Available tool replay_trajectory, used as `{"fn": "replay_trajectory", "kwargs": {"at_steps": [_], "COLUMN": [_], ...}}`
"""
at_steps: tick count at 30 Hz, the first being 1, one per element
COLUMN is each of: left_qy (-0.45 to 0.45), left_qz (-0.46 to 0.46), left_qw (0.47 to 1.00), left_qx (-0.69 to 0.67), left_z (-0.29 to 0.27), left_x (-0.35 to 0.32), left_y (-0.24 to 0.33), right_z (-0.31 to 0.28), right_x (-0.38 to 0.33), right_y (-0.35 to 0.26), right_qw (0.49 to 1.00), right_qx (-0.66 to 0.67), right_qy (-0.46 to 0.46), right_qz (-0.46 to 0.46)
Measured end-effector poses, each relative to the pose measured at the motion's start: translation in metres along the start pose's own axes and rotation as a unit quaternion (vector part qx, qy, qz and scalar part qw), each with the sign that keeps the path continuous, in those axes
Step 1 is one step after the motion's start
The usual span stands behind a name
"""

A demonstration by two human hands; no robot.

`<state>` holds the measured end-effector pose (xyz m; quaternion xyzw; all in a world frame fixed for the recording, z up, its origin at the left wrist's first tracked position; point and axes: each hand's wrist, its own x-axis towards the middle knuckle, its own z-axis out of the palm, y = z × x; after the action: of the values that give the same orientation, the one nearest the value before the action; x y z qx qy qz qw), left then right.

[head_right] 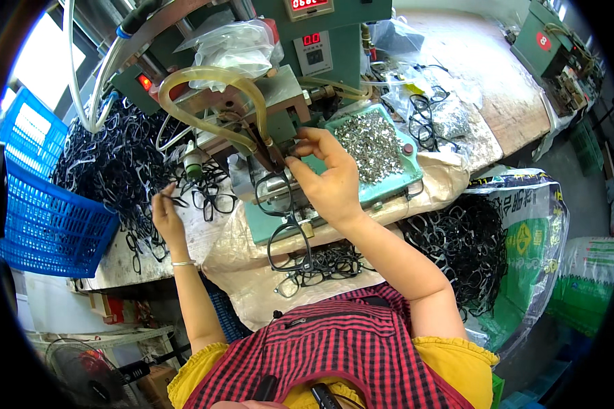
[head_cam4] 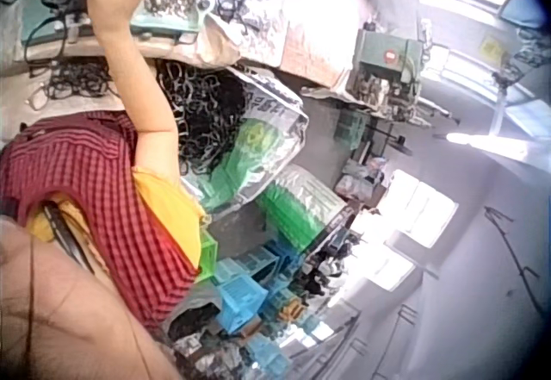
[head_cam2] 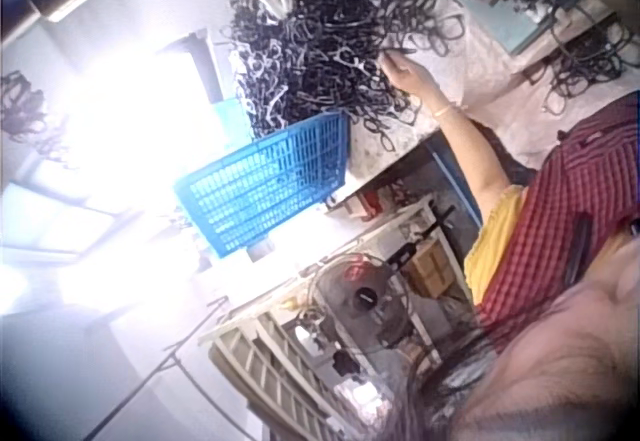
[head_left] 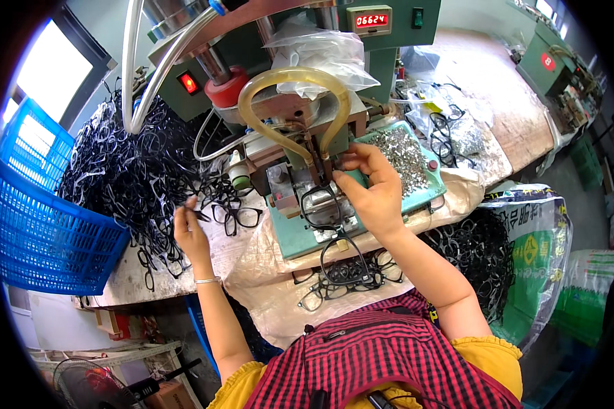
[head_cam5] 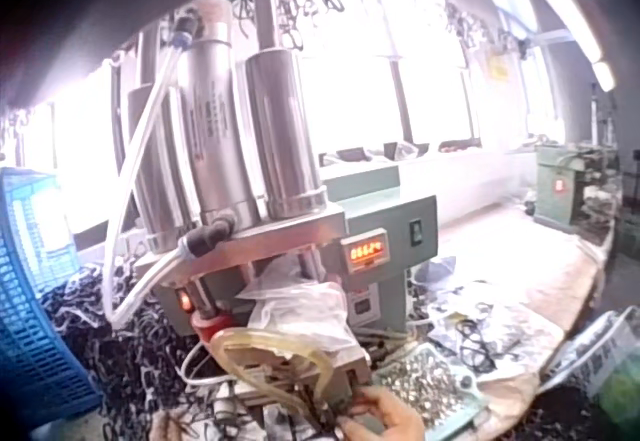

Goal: The person repeatedly picks up eyeglass frames, places them into a green mechanical jig, and presses a lever to secure small metal components onto the frames. The person then removes the frames and places them on the table, continuing the cycle with additional frames from a nearby pile.

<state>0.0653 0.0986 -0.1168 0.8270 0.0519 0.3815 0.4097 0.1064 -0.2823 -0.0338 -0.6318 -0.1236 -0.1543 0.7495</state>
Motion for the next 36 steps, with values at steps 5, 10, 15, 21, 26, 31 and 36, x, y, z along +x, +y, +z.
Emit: {"fn": "replay_trajectory", "kwargs": {"at_steps": [5, 10, 15, 21, 26, 31, 36], "left_qy": [0.096, -0.133, -0.392, -0.363, -0.377, -0.402, -0.371], "left_qz": [-0.255, -0.295, -0.445, -0.468, -0.475, -0.458, -0.351], "left_qw": [0.875, 0.773, 0.550, 0.562, 0.549, 0.531, 0.735], "left_qx": [-0.400, -0.546, -0.589, -0.577, -0.575, -0.588, -0.447], "left_z": [0.015, 0.026, 0.069, 0.094, 0.099, 0.097, 0.043], "left_x": [0.009, -0.040, -0.063, -0.067, -0.063, -0.068, -0.091], "left_y": [0.078, 0.180, 0.263, 0.257, 0.251, 0.242, 0.208], "right_z": [0.012, 0.012, -0.016, -0.100, -0.111, -0.109, -0.130], "right_x": [-0.004, -0.016, -0.001, 0.017, 0.016, 0.020, 0.004], "right_y": [-0.017, -0.044, -0.040, 0.049, 0.068, 0.067, 0.069], "right_qw": [0.992, 0.987, 0.986, 0.814, 0.838, 0.840, 0.968], "right_qx": [0.099, 0.116, -0.105, -0.575, -0.533, -0.527, -0.224], "right_qy": [-0.041, -0.038, -0.126, -0.032, 0.000, 0.006, 0.110], "right_qz": [0.073, 0.103, 0.014, -0.080, -0.114, -0.128, 0.024]}}
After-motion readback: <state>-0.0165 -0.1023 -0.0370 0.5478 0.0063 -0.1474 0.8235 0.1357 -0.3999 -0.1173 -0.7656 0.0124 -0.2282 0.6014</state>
